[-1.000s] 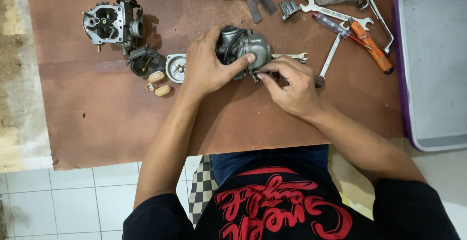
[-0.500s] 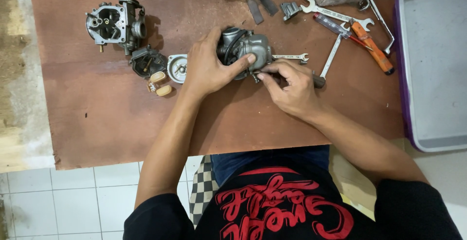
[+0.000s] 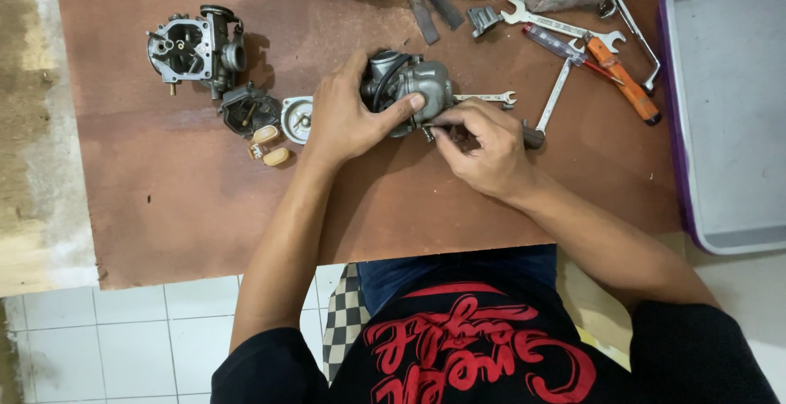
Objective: Disassembling and inspecting parts of a motorcycle carburetor on a workbench.
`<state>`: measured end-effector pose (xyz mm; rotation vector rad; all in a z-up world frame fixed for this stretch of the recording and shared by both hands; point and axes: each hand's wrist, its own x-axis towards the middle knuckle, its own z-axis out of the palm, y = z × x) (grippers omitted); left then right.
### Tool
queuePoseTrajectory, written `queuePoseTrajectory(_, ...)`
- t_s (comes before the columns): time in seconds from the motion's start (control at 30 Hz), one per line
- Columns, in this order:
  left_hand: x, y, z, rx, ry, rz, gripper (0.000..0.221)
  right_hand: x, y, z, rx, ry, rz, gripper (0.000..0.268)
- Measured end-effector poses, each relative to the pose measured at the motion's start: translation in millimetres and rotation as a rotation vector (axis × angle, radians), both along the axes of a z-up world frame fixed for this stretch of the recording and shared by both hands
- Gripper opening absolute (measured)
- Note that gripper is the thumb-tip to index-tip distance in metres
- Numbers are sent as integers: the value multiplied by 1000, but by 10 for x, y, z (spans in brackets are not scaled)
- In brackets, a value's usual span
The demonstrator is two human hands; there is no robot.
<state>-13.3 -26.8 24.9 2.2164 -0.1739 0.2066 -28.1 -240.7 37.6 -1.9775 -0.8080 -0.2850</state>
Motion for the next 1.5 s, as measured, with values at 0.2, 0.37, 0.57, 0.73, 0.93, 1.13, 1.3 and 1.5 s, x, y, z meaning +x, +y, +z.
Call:
queuePoseTrajectory(0.2,33,44,-96,-43,105,-9,72,85,-25,-290,139,-120,0,5)
queuePoseTrajectory(0.37,45,38,-132,34,135,-4,73,96,1,-250,148,-130,20,6)
queuePoseTrajectory(0.57,31,39,-130,38,144,-5,72,87,-11,-220,111,-111,35,6)
queuePoseTrajectory(0.73,35,19,-148,53,118,4,73,100,-20,-252,25,-170,40,8)
queuePoseTrajectory(0.93,32,29,-61,67,163,-27,84,100,-77,-342,-80,-216,-5,10)
queuePoseTrajectory(1.13,32,21,10,48,219,4,81,204,-550,-271,-276,-139,49,20)
queuePoseTrajectory(1.3,33,16,-6,73,242,10,80,163,-787,-279,-915,-203,-101,32)
queuePoseTrajectory(1.5,33,17,-26,91,265,17,81,203,-957,-278,-810,-265,-162,23)
